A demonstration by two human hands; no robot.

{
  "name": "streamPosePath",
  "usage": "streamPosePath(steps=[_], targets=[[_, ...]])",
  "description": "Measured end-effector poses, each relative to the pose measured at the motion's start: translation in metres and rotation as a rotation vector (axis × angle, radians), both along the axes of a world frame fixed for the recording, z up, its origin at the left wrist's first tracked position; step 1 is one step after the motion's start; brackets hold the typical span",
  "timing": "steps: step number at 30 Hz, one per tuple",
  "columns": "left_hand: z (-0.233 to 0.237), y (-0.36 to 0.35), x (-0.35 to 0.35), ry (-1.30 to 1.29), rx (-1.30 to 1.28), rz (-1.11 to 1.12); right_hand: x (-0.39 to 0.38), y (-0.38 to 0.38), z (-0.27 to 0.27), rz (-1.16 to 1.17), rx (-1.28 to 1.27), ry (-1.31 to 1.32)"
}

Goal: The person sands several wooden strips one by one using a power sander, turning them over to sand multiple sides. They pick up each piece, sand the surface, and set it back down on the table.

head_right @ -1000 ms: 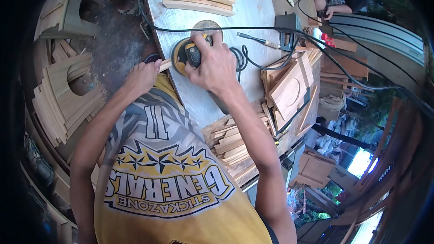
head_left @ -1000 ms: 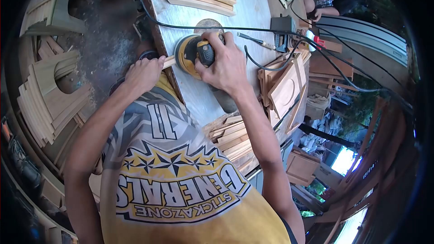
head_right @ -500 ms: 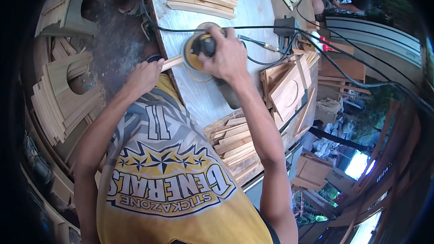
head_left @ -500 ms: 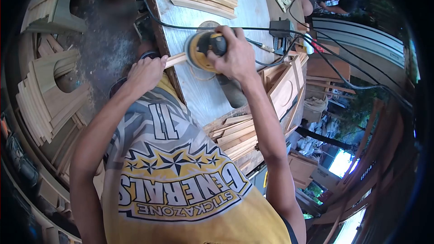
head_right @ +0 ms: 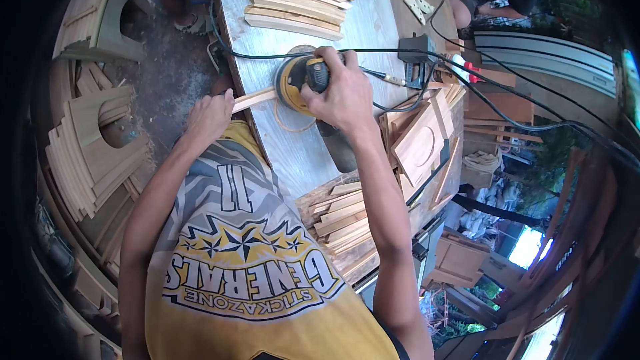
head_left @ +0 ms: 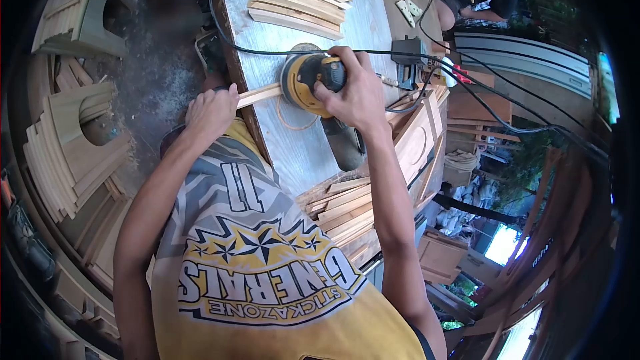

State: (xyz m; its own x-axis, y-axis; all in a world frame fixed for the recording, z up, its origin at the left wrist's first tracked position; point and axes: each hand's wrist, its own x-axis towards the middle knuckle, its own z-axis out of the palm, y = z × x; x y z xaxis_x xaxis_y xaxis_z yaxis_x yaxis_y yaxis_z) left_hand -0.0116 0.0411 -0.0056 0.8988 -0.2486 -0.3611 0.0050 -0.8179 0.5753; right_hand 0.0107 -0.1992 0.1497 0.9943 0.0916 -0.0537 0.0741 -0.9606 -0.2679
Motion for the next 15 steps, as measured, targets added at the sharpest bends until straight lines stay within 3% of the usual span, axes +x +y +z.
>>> streamPosePath(steps=[3, 8, 15], targets=[[0.003, 0.003, 0.002, 0.003, 0.005, 0.044, 0.003, 0.007, 0.001, 0.058, 0.011, -0.009], [-0.004, -0.001, -0.008, 0.04, -0.024, -0.147, 0.001, 0.013, 0.014, 0.037, -0.017, 0.047], [0.0, -0.014, -0.002, 0.178, -0.029, -0.206, -0.011, 0.017, -0.014, 0.057, -0.072, 0.093]])
